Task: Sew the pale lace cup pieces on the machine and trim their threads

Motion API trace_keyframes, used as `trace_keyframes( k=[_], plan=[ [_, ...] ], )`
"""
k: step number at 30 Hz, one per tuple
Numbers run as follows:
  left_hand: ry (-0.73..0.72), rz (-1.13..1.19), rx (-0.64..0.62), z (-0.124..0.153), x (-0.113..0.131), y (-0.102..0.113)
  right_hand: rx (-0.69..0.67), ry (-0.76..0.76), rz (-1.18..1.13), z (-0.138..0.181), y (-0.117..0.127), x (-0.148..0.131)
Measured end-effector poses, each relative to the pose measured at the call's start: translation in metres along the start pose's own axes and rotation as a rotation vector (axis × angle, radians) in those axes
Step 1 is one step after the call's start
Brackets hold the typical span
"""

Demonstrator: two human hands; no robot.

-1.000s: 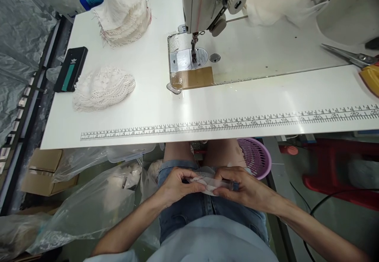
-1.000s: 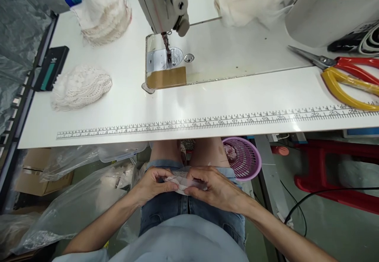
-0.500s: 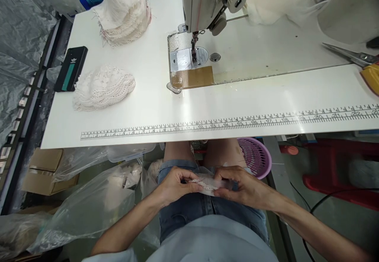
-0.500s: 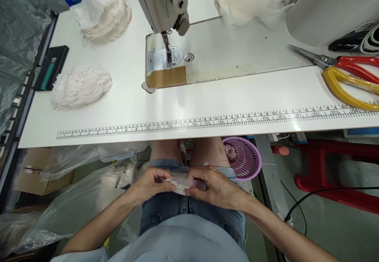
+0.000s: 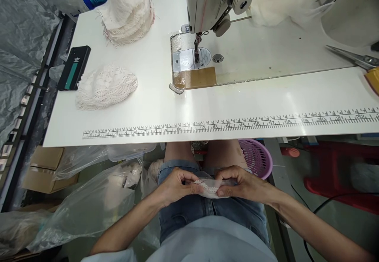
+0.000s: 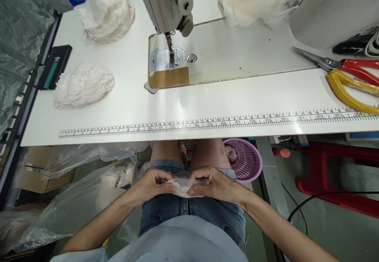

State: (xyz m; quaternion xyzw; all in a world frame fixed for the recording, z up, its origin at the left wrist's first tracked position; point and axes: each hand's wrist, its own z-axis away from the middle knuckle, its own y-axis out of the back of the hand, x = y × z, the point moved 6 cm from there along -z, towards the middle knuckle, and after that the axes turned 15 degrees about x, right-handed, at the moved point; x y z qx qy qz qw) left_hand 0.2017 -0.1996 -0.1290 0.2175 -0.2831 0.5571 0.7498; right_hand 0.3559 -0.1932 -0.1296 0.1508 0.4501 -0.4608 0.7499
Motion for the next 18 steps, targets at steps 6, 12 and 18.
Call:
trace_keyframes(
  k=[6,12,18],
  plan=[
    [-0.051,-0.047,0.022,0.0,0.003,0.0,-0.008,0.001,-0.018,0.0,0.002,0.002],
    [-0.184,-0.107,0.089,0.001,0.011,0.001,-0.011,0.025,-0.015,0.0,0.001,0.0],
    [-0.188,-0.172,0.112,0.0,0.013,0.0,-0.022,0.079,0.086,0.001,0.001,-0.003]
  ],
)
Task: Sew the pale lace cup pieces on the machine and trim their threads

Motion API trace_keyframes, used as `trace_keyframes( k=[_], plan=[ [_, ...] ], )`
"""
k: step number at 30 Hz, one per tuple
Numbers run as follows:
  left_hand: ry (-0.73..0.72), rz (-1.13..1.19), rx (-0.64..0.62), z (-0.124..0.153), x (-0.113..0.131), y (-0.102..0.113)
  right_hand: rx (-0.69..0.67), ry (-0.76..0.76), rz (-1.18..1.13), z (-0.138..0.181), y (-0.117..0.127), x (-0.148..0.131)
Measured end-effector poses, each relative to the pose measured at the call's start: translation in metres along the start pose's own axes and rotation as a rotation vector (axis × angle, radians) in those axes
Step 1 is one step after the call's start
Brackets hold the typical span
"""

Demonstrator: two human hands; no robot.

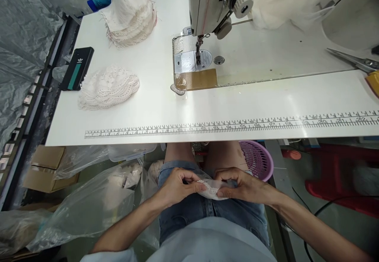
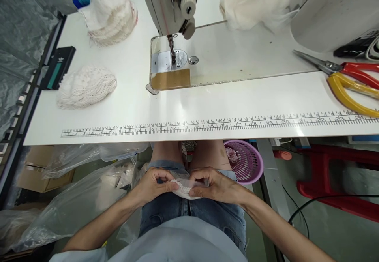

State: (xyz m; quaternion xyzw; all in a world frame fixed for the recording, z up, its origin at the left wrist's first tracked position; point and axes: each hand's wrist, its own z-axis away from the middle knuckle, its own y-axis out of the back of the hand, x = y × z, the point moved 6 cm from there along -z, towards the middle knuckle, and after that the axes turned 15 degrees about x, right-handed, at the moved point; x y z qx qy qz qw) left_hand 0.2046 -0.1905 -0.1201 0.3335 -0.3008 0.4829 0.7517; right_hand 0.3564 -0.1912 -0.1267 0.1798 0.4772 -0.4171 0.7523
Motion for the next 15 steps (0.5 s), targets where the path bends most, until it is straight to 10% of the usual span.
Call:
trace_keyframes(
  k=[15],
  plan=[
    [-0.017,0.066,-0.01,0.006,0.008,-0.001,0.078,0.005,-0.094,-0.006,-0.009,-0.011]
  ],
)
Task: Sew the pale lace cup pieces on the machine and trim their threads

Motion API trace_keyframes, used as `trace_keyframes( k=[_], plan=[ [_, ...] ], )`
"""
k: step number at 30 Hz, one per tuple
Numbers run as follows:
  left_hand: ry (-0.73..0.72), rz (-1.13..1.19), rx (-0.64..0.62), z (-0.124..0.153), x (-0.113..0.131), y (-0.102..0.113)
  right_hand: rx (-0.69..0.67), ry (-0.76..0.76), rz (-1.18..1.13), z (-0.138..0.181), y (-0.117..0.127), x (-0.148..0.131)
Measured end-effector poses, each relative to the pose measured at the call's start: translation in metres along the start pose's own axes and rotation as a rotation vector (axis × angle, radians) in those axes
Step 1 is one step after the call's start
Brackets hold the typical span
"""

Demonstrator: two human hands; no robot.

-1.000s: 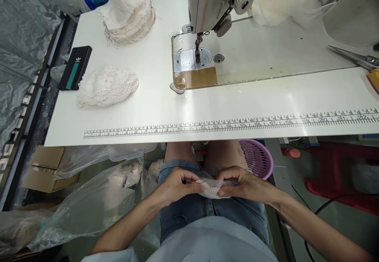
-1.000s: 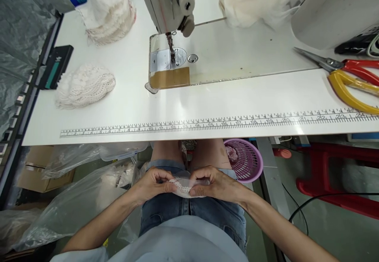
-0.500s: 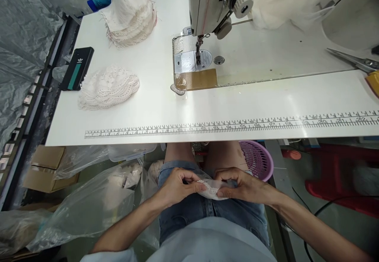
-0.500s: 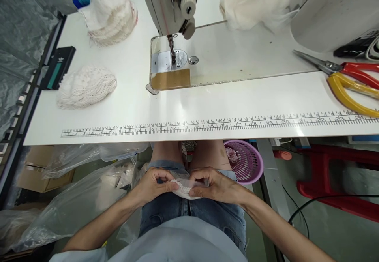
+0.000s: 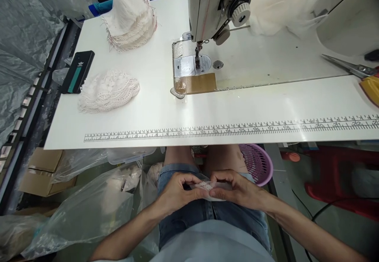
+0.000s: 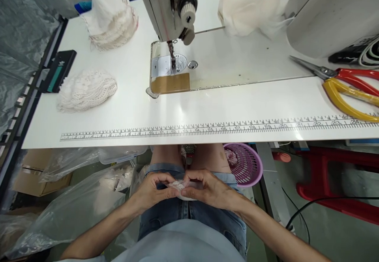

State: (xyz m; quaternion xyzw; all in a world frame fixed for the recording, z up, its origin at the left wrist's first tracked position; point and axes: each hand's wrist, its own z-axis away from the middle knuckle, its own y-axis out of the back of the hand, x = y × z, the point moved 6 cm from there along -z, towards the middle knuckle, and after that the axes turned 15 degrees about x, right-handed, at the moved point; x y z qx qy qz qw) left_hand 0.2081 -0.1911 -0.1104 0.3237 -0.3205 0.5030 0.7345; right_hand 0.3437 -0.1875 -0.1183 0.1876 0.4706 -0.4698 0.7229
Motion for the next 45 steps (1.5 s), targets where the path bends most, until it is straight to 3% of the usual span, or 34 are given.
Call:
trace_keyframes(
  k=[14,25,45],
  plan=[
    [0.041,0.082,-0.027,-0.0043,0.0024,-0.0002,-0.014,-0.065,-0.096,-0.0008,0.0016,-0.001],
    [0.116,0.181,-0.021,-0.0045,-0.0061,0.0044,0.003,-0.003,-0.094,-0.0033,0.0037,-0.0004],
    [-0.046,0.027,-0.006,-0.001,0.003,0.0057,0.079,0.04,0.003,-0.0027,0.0032,-0.0078]
  ],
)
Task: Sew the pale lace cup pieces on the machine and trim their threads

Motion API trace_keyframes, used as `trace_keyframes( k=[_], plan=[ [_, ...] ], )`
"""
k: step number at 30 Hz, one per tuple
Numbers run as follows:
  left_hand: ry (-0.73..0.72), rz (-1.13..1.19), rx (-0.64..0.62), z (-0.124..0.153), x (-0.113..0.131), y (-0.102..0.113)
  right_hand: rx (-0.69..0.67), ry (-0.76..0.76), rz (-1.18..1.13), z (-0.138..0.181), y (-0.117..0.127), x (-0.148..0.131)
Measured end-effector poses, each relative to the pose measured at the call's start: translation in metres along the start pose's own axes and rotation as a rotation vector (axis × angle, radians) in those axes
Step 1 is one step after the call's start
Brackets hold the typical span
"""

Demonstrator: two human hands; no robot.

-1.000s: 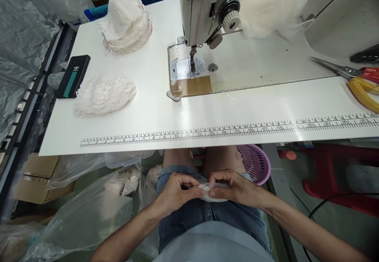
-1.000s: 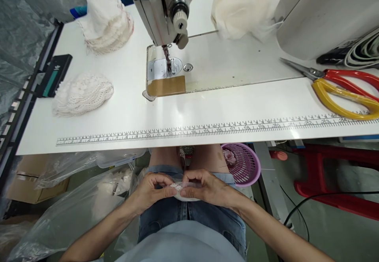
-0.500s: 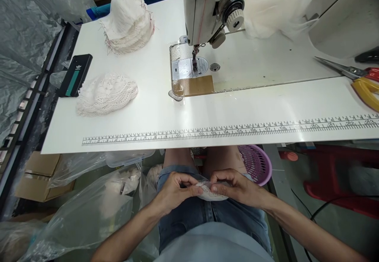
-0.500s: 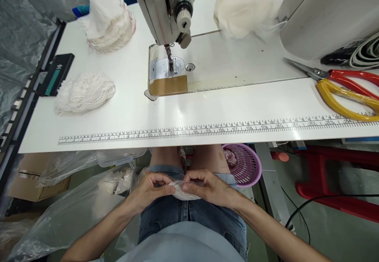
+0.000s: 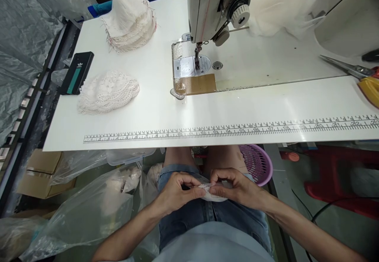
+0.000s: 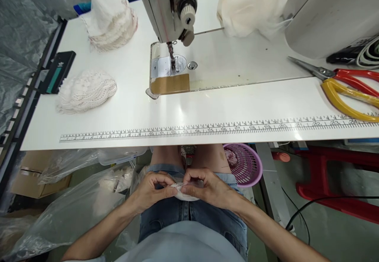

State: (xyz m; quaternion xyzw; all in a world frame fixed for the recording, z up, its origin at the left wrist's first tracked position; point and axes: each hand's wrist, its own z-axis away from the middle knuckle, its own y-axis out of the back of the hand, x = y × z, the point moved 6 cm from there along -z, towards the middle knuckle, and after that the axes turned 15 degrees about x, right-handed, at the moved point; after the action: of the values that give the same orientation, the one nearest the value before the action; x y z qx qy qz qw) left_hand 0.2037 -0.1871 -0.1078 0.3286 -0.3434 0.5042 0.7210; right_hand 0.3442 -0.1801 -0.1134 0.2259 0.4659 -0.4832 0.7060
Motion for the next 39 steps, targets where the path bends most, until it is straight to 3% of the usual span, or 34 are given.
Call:
trace_keyframes(
  k=[17,29,39],
  plan=[
    [0.128,0.058,-0.008,-0.002,-0.006,-0.003,-0.022,0.012,-0.005,-0.002,0.001,0.003],
    [0.123,0.037,0.008,-0.002,-0.007,-0.001,-0.031,-0.009,0.158,0.0,-0.003,0.003],
    [0.12,0.005,0.068,-0.003,-0.009,0.0,-0.063,0.023,0.142,0.002,-0.001,0.006]
  ],
)
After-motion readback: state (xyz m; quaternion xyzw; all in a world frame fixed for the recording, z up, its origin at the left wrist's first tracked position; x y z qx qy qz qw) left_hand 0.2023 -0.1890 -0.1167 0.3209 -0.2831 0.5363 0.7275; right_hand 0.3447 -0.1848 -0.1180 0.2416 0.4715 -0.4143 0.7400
